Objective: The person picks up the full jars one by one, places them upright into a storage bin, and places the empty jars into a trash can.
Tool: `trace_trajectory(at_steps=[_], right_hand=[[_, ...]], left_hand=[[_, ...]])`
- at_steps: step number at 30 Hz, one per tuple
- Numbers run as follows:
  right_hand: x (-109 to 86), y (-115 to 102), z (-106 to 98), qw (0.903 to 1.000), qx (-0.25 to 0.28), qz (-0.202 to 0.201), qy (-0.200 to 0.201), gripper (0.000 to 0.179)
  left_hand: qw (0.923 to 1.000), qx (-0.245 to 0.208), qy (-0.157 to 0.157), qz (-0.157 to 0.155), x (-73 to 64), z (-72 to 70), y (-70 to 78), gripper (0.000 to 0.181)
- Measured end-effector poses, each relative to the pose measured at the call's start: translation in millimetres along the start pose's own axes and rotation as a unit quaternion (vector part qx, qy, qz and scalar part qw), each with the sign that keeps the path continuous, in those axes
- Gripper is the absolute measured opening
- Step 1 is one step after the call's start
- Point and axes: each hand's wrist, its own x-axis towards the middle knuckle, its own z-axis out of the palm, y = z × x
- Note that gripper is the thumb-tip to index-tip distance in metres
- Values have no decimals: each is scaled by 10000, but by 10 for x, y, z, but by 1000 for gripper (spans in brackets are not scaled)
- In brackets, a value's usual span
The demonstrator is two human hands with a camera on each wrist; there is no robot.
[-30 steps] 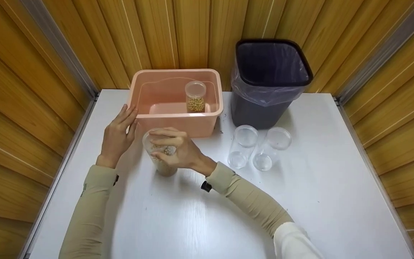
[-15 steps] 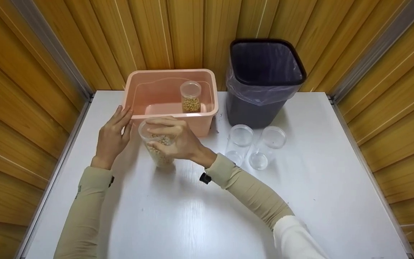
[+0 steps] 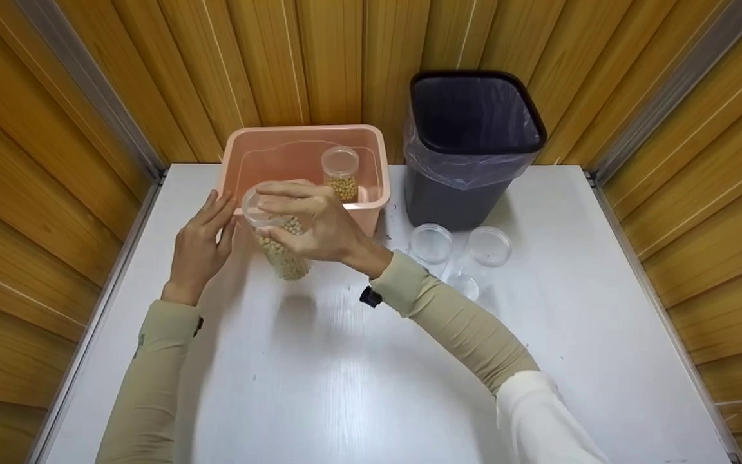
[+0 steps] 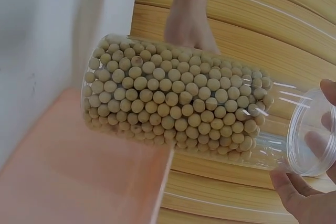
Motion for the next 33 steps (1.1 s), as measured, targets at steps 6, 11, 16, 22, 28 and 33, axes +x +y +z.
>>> trace_trajectory(at_steps=[6,11,16,22,28,33], right_hand=[[185,0,-97,9999,78,-31,147,32],[345,-2,-175,9995,-56,-45,302,33],[505,-17,-238,9993,-154,39,340,34],[634,34,-290,9990,-93,159,407,35],[737,106,-341,9988,-156,367,301,35],[816,161,-332,9975,-53,597,380,35]], left_hand=[[10000,-60,12,24,7,-11,6,43],[9999,-103,-46,77,21,1,12,44],[9999,-103,-58,25,4,-1,11,44],[10000,-90,-23,30,-25,-9,11,41],[9998,-145,99,42,-4,9,13,44],[9999,-154,40,-28,-8,-10,13,43]])
